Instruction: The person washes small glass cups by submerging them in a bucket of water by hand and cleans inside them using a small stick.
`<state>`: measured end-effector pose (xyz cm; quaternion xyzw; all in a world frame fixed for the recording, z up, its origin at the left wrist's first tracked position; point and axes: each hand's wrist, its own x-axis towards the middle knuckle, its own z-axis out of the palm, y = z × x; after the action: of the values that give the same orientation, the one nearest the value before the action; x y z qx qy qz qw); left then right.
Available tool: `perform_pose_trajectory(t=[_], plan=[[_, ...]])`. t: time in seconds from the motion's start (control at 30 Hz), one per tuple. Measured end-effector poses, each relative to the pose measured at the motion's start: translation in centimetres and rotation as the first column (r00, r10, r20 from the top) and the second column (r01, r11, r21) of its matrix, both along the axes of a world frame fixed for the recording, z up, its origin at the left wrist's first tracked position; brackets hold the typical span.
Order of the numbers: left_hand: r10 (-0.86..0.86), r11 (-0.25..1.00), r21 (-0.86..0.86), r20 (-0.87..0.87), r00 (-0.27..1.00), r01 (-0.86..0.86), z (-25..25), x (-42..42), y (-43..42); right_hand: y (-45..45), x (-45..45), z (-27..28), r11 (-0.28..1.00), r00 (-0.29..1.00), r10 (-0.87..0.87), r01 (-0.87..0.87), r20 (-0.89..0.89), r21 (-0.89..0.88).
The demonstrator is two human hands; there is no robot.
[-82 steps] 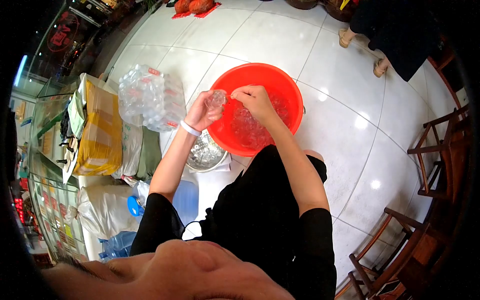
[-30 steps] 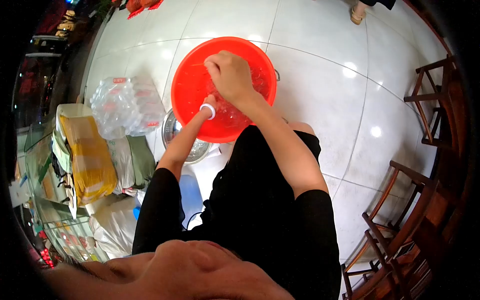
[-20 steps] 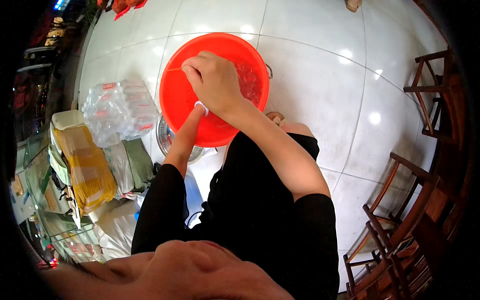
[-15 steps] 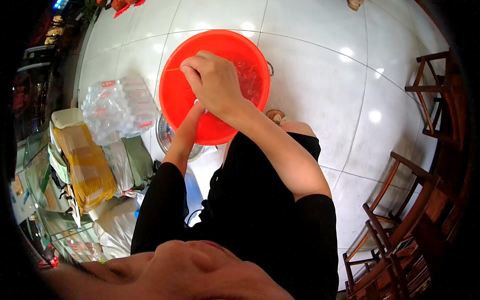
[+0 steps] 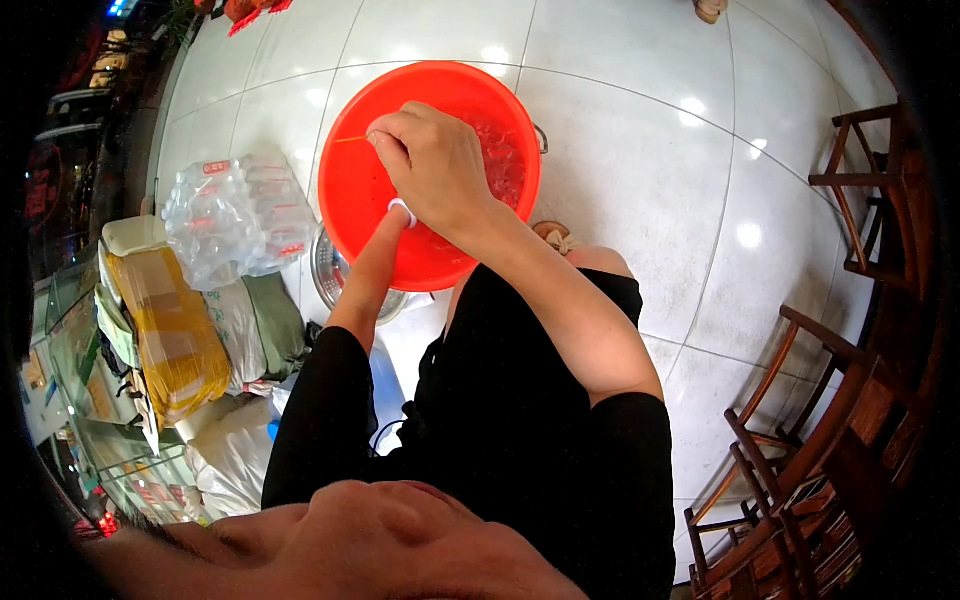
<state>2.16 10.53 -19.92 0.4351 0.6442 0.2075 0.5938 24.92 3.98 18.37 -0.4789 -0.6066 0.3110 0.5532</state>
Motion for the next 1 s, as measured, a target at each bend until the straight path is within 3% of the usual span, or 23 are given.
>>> perform_pose_trajectory(t=[0.17,0.23,0.37,0.47,0.5,0.53,0.57,0.63,0.73,0.77,0.8,1.0], plan=[[0.085,0.996,-0.016,0.227,0.97,-0.084,-1.4,-0.3,0.1,0.0,0.0,-0.1,1.0,1.0,0.004,-0.004,-0.006,-0.004],[-0.068,0.996,0.05,-0.101,0.993,0.073,0.3,0.1,-0.1,0.0,-0.1,-0.1,1.0,1.0,0.003,-0.003,-0.008,-0.001],[-0.057,0.998,0.004,-0.11,0.992,0.058,0.3,0.2,-0.1,-0.1,-0.1,-0.1,1.0,1.0,0.006,-0.006,-0.004,-0.016],[0.073,0.997,-0.007,0.01,0.997,-0.073,-0.3,0.3,0.7,0.0,0.0,-0.2,1.0,1.0,0.006,-0.006,-0.022,-0.029],[-0.023,0.999,0.027,-0.039,0.999,0.024,0.0,0.2,0.7,0.0,0.0,-0.3,0.999,0.999,0.004,-0.005,-0.037,-0.035],[-0.117,0.991,0.058,-0.093,0.989,0.123,1.8,0.4,0.5,0.1,0.1,-0.3,1.0,0.999,-0.002,0.001,-0.039,-0.025],[-0.046,0.997,-0.062,0.071,0.996,0.051,6.9,1.9,0.0,0.2,0.1,-0.3,1.0,0.999,-0.005,0.004,-0.035,-0.03],[-0.102,0.994,0.041,0.012,0.995,0.101,12.0,2.9,-0.1,0.3,0.2,-0.4,0.999,0.999,-0.013,0.012,-0.043,-0.034],[-0.035,0.999,0.014,-0.029,0.999,0.036,16.5,2.8,-0.8,0.5,0.1,-0.7,0.999,0.999,-0.022,0.023,-0.048,0.023],[-0.008,0.999,-0.029,0.252,0.968,0.016,16.5,2.1,-0.7,0.5,0.1,-0.8,0.999,0.998,-0.031,0.033,-0.047,0.026],[0.027,0.997,-0.077,0.512,0.858,0.014,16.5,1.7,-0.6,0.6,0.1,-0.8,0.999,0.998,-0.044,0.046,-0.045,0.028],[0.002,0.999,-0.035,0.695,0.719,0.031,22.1,2.8,-2.0,0.9,0.1,-1.2,0.998,0.997,-0.053,0.054,-0.057,0.019]])
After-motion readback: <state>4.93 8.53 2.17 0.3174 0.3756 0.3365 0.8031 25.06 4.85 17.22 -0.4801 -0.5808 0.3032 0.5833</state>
